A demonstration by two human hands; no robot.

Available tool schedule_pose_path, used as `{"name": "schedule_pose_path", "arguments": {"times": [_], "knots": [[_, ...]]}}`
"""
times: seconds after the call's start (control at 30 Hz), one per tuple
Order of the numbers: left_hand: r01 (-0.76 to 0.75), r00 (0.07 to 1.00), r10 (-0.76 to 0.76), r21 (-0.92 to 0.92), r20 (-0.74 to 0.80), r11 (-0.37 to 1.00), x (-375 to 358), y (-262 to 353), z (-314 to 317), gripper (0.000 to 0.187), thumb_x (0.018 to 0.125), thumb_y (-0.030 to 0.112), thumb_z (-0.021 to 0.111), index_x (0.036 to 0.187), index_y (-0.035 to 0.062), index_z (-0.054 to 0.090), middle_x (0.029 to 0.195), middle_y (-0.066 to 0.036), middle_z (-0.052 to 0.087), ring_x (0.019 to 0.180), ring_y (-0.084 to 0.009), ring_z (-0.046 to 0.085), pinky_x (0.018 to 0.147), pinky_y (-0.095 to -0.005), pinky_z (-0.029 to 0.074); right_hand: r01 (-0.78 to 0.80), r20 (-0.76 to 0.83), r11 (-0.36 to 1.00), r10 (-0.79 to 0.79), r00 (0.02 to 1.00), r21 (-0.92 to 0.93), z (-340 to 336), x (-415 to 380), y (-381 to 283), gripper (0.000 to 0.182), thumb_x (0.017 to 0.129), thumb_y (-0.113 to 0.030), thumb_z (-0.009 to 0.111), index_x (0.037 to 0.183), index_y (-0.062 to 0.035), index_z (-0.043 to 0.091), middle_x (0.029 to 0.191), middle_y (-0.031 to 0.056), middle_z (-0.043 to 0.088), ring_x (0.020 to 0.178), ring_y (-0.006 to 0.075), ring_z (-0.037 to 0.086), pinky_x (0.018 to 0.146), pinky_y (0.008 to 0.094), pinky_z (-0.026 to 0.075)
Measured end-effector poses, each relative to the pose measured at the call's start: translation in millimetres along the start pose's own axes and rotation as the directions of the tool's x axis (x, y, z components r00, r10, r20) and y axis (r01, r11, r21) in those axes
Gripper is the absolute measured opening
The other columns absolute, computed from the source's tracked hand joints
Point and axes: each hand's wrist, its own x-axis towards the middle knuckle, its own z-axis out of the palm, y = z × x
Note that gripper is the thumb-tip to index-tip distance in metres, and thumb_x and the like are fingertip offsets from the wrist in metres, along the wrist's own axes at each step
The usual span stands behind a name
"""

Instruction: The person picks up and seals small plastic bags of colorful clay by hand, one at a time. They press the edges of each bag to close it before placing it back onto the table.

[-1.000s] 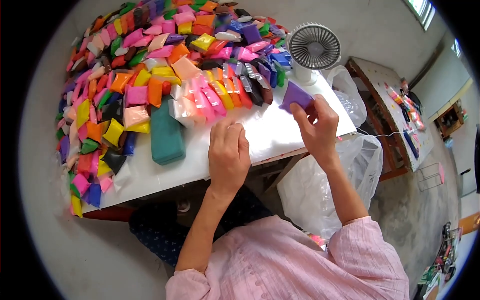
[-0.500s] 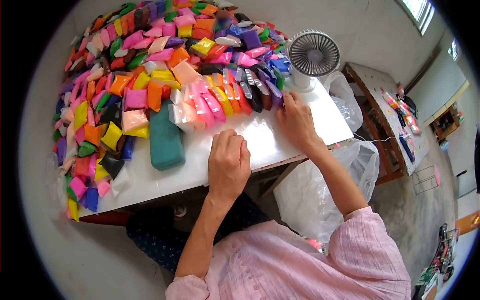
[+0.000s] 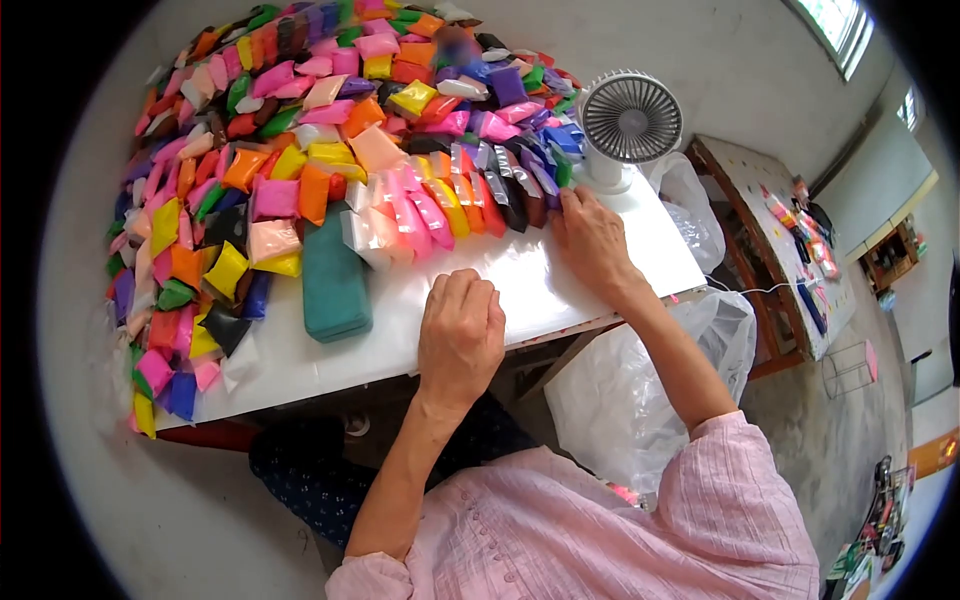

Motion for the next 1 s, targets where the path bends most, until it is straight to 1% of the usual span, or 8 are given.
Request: {"name": "schedule_pose_path", "arguments": {"times": [0.23,0.43,0.57,0.67,0.73,0.8,0.87,1.0], "knots": [[0.005,1.000,-0.005,-0.024,0.009,1.000,-1,-2,-1,0.009,0.079,0.000,0.062,0.086,-0.0004,0.056,0.094,-0.015,0.056,0.087,-0.0336,0.053,0.080,-0.0416,0.046,-0.069,-0.013,0.997,0.069,0.998,0.042,1,-5,3,0.021,0.087,-0.015,0.060,0.097,0.0037,0.060,0.098,0.0205,0.059,0.083,0.0378,0.063,0.075,0.0448,0.051],[0.008,1.000,-0.009,-0.044,-0.024,0.999,2,0,-3,0.006,0.081,-0.002,0.062,0.086,-0.0024,0.058,0.089,-0.015,0.060,0.083,-0.0340,0.057,0.074,-0.0401,0.048,-0.050,-0.080,0.999,0.051,0.996,0.015,5,-6,2,0.021,0.087,-0.015,0.060,0.097,0.0026,0.061,0.096,0.0198,0.060,0.081,0.0376,0.063,0.073,0.0457,0.051],[0.043,0.999,-0.044,-0.221,-0.001,0.974,4,-4,-11,0.005,0.083,-0.001,0.061,0.088,-0.0019,0.059,0.087,-0.014,0.061,0.081,-0.0310,0.058,0.071,-0.0369,0.048,-0.107,-0.118,0.993,0.111,0.987,0.043,-2,-16,-3,0.018,0.086,-0.014,0.062,0.096,0.0006,0.062,0.092,0.0178,0.061,0.079,0.0367,0.063,0.070,0.0453,0.050],[0.068,0.998,-0.064,-0.262,0.024,0.963,8,-1,-31,0.005,0.085,-0.002,0.061,0.090,-0.0010,0.059,0.088,-0.014,0.061,0.080,-0.0289,0.059,0.070,-0.0347,0.048,-0.081,-0.107,0.986,0.097,0.989,0.146,-4,-30,-3,0.014,0.085,-0.014,0.064,0.092,-0.0012,0.062,0.087,0.0157,0.061,0.075,0.0365,0.062,0.067,0.0452,0.049],[0.043,0.999,-0.049,-0.225,-0.023,0.973,13,-5,-46,0.006,0.087,-0.001,0.061,0.093,-0.0007,0.060,0.089,-0.013,0.062,0.077,-0.0264,0.060,0.069,-0.0321,0.048,-0.050,-0.119,0.979,0.074,0.990,0.195,-3,-40,-9,0.012,0.085,-0.013,0.065,0.086,-0.0020,0.061,0.084,0.0144,0.061,0.071,0.0366,0.061,0.064,0.0452,0.049],[0.050,0.996,-0.063,-0.198,-0.058,0.979,23,-10,-65,0.007,0.088,0.000,0.061,0.095,-0.0006,0.061,0.089,-0.013,0.062,0.076,-0.0250,0.059,0.068,-0.0309,0.048,-0.009,-0.138,0.990,0.029,0.990,0.140,-3,-43,-14,0.011,0.086,-0.011,0.064,0.082,-0.0023,0.059,0.082,0.0139,0.059,0.067,0.0350,0.060,0.061,0.0434,0.048],[0.176,0.982,-0.187,-0.260,-0.020,0.949,33,-20,-86,0.009,0.092,0.005,0.059,0.098,0.0005,0.063,0.087,-0.006,0.065,0.074,-0.0139,0.057,0.068,-0.0261,0.047,-0.001,-0.132,0.989,0.020,0.991,0.146,-5,-43,-17,0.011,0.086,-0.011,0.063,0.081,-0.0022,0.059,0.081,0.0136,0.058,0.067,0.0345,0.060,0.061,0.0431,0.048],[0.416,0.880,-0.475,-0.454,-0.018,0.788,51,-60,-118,0.015,0.095,0.007,0.054,0.102,-0.0007,0.064,0.090,-0.002,0.066,0.076,-0.0069,0.056,0.071,-0.0200,0.046,0.024,-0.146,0.993,-0.007,0.989,0.115,-5,-43,-19,0.011,0.086,-0.011,0.063,0.081,-0.0018,0.058,0.081,0.0130,0.057,0.066,0.0338,0.059,0.060,0.0425,0.048]]}}
